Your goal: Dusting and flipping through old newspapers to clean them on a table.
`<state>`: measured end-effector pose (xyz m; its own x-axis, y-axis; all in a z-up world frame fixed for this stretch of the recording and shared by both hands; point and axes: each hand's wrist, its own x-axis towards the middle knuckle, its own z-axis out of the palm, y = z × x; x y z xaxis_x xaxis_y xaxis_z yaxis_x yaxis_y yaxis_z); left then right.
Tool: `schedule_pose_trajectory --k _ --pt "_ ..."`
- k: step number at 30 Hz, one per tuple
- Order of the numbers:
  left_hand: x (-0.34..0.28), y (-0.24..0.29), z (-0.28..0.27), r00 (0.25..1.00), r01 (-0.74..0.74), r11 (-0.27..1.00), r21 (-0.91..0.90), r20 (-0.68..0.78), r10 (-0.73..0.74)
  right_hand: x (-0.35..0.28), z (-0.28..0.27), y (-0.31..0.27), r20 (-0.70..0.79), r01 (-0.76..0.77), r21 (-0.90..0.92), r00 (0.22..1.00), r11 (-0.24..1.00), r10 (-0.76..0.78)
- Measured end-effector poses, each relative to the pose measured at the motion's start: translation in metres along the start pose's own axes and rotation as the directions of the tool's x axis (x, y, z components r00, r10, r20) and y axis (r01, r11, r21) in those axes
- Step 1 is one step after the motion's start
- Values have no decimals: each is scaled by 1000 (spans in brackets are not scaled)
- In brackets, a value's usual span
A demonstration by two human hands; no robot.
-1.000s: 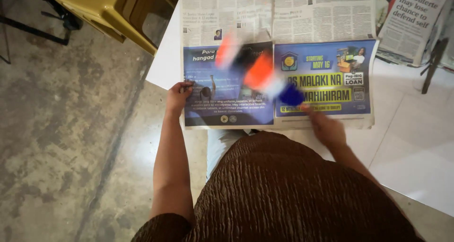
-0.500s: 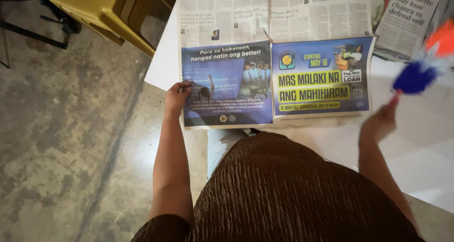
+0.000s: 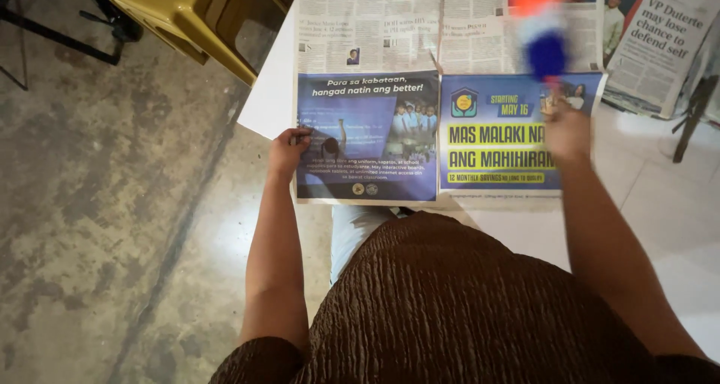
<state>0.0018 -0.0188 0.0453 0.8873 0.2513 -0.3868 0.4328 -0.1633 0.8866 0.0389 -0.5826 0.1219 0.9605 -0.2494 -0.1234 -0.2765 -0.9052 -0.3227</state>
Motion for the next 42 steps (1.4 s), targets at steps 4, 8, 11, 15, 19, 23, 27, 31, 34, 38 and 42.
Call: schedule_pose_trajectory --k 4,8,11,15,19,23,27,31,34,38,42 --pt "4 -4 1 1000 16 1000 3 7 -16 20 9 82 -144 -177 -3 974 984 174" --pt "1 0 1 1000 25 999 32 -7 -24 -23 12 108 -398 -207 331 854 921 335" --pt "0 3 1 999 50 998 47 -22 -49 -54 37 118 -508 -70 100 854 993 112" --pt "11 -28 3 998 -23 974 226 -54 36 -110 66 45 -394 169 -321 871 932 -294" --pt "9 -32 7 998 -32 977 209 -51 43 -139 123 23 -255 687 -393 558 612 -790" --pt "6 -35 9 995 -45 996 76 -84 51 -157 42 -77 302 462 -75 855 884 -421" --pt "19 -46 17 995 -36 997 73 -90 43 -84 187 98 -501 37 -612 755 790 -424" --pt "12 -36 19 996 -70 970 235 -41 82 -61 102 127 -608 2 -395 749 919 -263" --pt "1 -26 42 971 -180 835 520 -43 236 -71 61 120 -358 -129 -259 933 957 29" --pt "-10 -11 55 949 -13 535 845 -157 272 -68 50 123 -278 -128 -128 957 984 88" --pt "-5 0 55 866 29 386 922 -216 450 -54 67 147 -447 30 168 893 985 49"
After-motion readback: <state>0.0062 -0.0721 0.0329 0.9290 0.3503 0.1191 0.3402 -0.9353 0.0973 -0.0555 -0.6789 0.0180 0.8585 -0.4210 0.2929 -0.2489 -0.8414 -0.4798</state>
